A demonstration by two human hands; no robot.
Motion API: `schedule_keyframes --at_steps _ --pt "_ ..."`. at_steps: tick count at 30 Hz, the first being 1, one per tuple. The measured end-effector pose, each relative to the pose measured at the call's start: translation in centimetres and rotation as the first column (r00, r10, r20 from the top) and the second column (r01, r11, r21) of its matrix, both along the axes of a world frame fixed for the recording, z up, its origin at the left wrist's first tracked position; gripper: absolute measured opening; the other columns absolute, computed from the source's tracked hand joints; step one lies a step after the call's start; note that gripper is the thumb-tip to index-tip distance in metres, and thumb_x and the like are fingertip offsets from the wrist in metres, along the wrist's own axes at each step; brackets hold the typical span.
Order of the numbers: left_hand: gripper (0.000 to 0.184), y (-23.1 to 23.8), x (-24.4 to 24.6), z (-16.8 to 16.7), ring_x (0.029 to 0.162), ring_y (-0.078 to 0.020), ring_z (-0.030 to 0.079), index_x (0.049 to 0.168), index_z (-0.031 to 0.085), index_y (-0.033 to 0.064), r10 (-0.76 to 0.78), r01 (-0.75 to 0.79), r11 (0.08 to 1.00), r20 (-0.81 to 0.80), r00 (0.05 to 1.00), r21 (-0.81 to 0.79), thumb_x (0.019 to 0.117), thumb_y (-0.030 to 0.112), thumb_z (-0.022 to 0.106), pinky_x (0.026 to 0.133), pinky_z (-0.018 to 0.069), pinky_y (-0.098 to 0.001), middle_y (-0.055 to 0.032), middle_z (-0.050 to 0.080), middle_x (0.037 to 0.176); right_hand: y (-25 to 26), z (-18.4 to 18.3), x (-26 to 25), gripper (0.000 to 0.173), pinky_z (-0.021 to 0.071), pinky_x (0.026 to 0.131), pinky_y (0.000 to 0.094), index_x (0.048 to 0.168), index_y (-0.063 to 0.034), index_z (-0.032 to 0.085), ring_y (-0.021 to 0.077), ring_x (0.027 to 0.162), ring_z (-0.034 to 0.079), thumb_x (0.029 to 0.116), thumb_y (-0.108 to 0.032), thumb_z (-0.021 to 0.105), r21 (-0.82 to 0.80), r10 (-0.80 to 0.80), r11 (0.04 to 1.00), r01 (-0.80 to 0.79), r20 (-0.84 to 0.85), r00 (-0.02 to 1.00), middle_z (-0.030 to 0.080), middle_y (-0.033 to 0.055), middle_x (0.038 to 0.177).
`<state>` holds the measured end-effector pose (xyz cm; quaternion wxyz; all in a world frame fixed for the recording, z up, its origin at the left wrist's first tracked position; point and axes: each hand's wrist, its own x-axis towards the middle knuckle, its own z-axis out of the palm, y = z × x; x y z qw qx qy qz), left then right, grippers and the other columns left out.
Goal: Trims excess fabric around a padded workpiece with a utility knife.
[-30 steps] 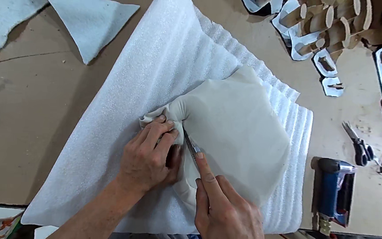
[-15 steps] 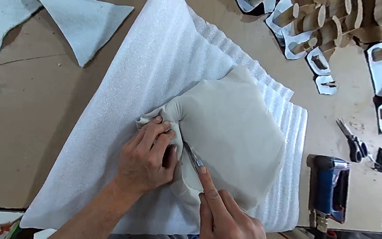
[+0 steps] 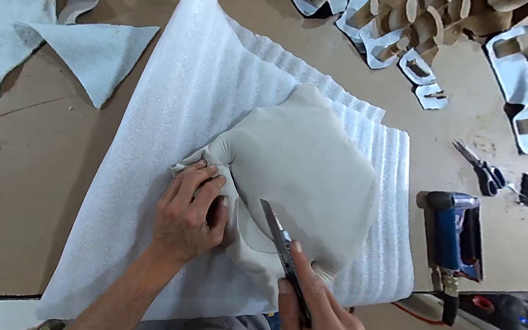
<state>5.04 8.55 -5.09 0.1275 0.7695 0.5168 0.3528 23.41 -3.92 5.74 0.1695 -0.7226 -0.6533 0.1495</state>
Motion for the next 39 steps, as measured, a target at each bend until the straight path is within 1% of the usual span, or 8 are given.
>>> schedule_keyframes --at_steps 3,6,9,12,17,21,27,39 --pt "0.037 0.2 -0.3 0.2 0.137 -0.0324 0.051 0.122 0.074 0.0157 -0.060 0.058 0.998 -0.048 0.997 -0.025 0.0960 0.030 0.052 0.110 0.0414 -0.0501 -0.0138 0.063 0.137 0.1 -2.2 -1.2 0.038 0.0460 0.044 0.0258 0.130 0.0004 0.069 0.0122 0.053 0.058 0.0967 -0.015 0.056 0.080 -0.017 0.997 0.016 0.016 1.000 0.067 0.0084 0.076" --pt "0.040 0.6 -0.7 0.4 0.152 -0.0306 0.034 0.125 0.073 0.0161 -0.123 0.118 0.990 -0.064 0.990 -0.074 0.0991 0.031 0.047 0.123 0.0250 -0.0549 -0.0108 0.050 0.155 0.3 -3.8 -1.8 0.040 0.0425 0.041 0.0255 0.130 -0.0030 0.070 0.0112 0.051 0.055 0.0959 -0.016 0.054 0.130 -0.022 0.991 0.018 0.030 0.999 0.064 0.0057 0.074" --pt "0.041 0.9 -0.7 0.3 0.150 -0.0271 0.040 0.120 0.075 0.0122 -0.141 0.139 0.985 -0.020 0.990 -0.098 0.1029 0.036 0.047 0.125 0.0286 -0.0502 -0.0098 0.054 0.152 0.3 -4.1 -2.3 0.040 0.0415 0.041 0.0257 0.129 -0.0036 0.071 0.0113 0.050 0.054 0.0959 -0.017 0.054 0.121 -0.021 0.992 0.016 0.046 0.999 0.063 0.0043 0.071" --pt "0.036 1.0 -0.5 0.3 0.148 -0.0263 0.042 0.118 0.076 0.0119 -0.127 0.124 0.986 -0.015 0.992 -0.113 0.0995 0.032 0.052 0.124 0.0318 -0.0480 -0.0102 0.055 0.151 0.4 -4.2 -2.6 0.040 0.0417 0.042 0.0256 0.128 -0.0038 0.072 0.0113 0.051 0.054 0.0952 -0.017 0.054 0.110 -0.020 0.994 0.013 0.066 0.998 0.063 0.0038 0.070" --pt "0.035 1.0 -0.5 0.2 0.148 -0.0264 0.042 0.117 0.076 0.0122 -0.120 0.118 0.986 -0.011 0.993 -0.117 0.0977 0.031 0.054 0.124 0.0310 -0.0478 -0.0099 0.056 0.151 0.5 -4.2 -2.7 0.039 0.0412 0.042 0.0252 0.128 -0.0031 0.072 0.0113 0.050 0.053 0.0966 -0.018 0.053 0.100 -0.013 0.995 0.004 0.087 0.996 0.063 0.0040 0.070" --pt "0.033 1.1 -0.5 0.3 0.148 -0.0259 0.042 0.117 0.076 0.0128 -0.120 0.119 0.985 -0.003 0.993 -0.124 0.0972 0.030 0.056 0.124 0.0312 -0.0479 -0.0098 0.056 0.151 0.9 -2.9 -3.4 0.040 0.0386 0.037 0.0265 0.130 -0.0028 0.071 0.0115 0.045 0.051 0.0956 -0.016 0.055 0.019 -0.016 1.000 0.014 0.125 0.992 0.062 0.0050 0.069" --pt "0.033 1.0 -0.3 0.3 0.147 -0.0258 0.043 0.116 0.076 0.0125 -0.106 0.105 0.985 -0.006 0.994 -0.137 0.0973 0.030 0.057 0.124 0.0312 -0.0477 -0.0096 0.056 0.150 1.7 -1.1 -5.2 0.044 0.0363 0.034 0.0301 0.133 -0.0064 0.070 0.0150 0.041 0.050 0.0911 -0.013 0.058 -0.107 -0.005 0.994 0.037 0.278 0.960 0.059 0.0045 0.066" --pt "0.032 0.9 -0.2 0.4 0.147 -0.0254 0.043 0.116 0.077 0.0125 -0.103 0.100 0.985 -0.015 0.995 -0.139 0.0978 0.030 0.057 0.124 0.0307 -0.0469 -0.0088 0.057 0.150 2.0 -1.4 -5.6 0.044 0.0356 0.033 0.0305 0.132 -0.0097 0.071 0.0153 0.039 0.049 0.0919 -0.015 0.055 -0.100 0.006 0.995 0.030 0.340 0.940 0.059 0.0039 0.065"
